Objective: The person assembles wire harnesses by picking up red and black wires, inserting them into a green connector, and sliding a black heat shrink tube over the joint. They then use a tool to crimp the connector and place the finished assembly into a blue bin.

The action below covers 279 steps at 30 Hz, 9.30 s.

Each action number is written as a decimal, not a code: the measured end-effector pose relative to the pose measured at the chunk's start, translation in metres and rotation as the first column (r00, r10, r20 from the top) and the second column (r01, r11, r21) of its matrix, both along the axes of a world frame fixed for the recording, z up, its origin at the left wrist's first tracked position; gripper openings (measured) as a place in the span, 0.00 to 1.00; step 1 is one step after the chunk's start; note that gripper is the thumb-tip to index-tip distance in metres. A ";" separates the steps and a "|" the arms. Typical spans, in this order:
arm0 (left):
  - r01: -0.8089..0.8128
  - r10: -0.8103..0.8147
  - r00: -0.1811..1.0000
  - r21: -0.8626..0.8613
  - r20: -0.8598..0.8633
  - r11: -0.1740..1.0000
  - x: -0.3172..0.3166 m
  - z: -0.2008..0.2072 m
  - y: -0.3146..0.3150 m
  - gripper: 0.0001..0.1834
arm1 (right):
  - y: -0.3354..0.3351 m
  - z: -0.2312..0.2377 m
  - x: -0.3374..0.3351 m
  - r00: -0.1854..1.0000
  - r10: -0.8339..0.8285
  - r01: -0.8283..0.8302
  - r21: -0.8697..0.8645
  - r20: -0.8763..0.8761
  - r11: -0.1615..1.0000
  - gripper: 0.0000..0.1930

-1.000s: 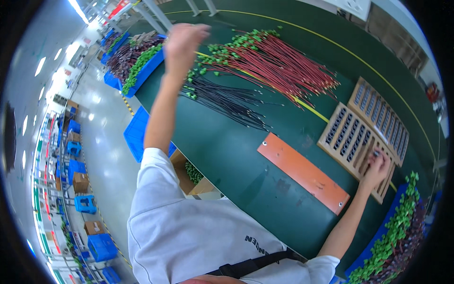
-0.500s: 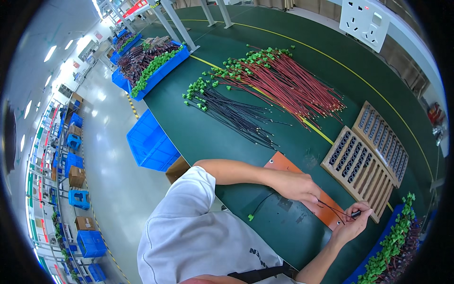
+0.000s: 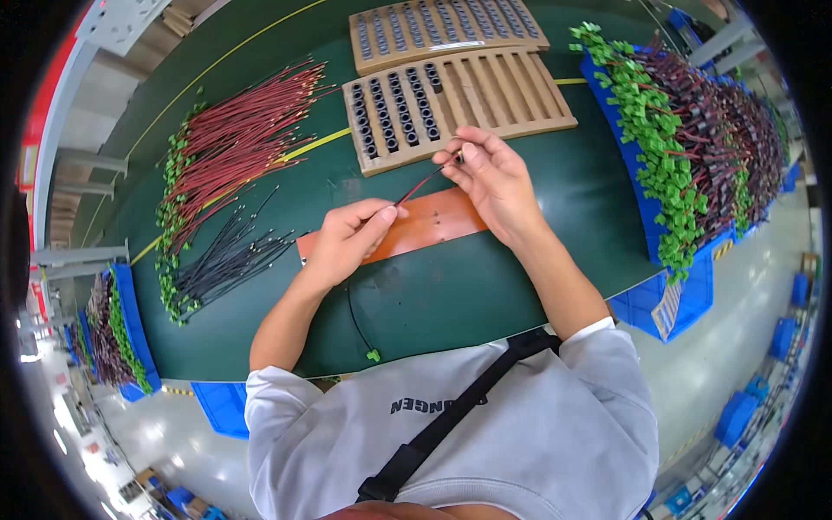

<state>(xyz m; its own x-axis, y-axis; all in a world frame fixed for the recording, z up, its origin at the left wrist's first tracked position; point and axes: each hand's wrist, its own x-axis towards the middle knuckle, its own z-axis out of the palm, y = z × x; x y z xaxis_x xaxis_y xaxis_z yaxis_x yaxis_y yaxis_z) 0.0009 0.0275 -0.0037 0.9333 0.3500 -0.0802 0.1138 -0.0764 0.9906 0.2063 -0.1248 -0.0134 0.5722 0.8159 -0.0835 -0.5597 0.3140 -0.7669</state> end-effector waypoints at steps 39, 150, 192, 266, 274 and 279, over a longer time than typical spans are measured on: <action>0.029 -0.029 1.000 0.000 -0.009 1.000 -0.001 0.004 -0.010 0.16 | 0.002 0.010 -0.045 0.899 0.087 -0.095 -0.003 0.429 0.995 0.26; -0.289 0.261 0.957 0.373 0.126 0.881 -0.115 -0.019 0.039 0.24 | 0.041 -0.039 -0.094 0.899 0.319 -0.322 -0.041 0.301 0.946 0.12; -0.189 -0.044 0.982 0.954 0.184 -0.234 -0.086 0.020 0.047 0.23 | 0.035 -0.004 -0.103 0.205 0.378 -0.168 -0.348 0.903 0.922 0.08; -0.434 0.340 0.896 0.403 0.287 0.805 -0.078 -0.023 -0.030 0.06 | 0.041 -0.023 -0.083 0.814 0.543 -0.452 -0.360 0.208 0.816 0.16; -0.493 0.333 0.855 0.424 0.398 0.760 -0.059 -0.020 -0.025 0.08 | 0.035 -0.024 -0.098 0.900 0.388 -0.347 -0.214 0.199 0.913 0.11; -0.488 0.332 0.846 0.356 0.417 0.797 -0.059 -0.032 -0.025 0.13 | 0.025 -0.019 -0.102 0.877 0.306 -0.238 -0.219 0.370 0.946 0.09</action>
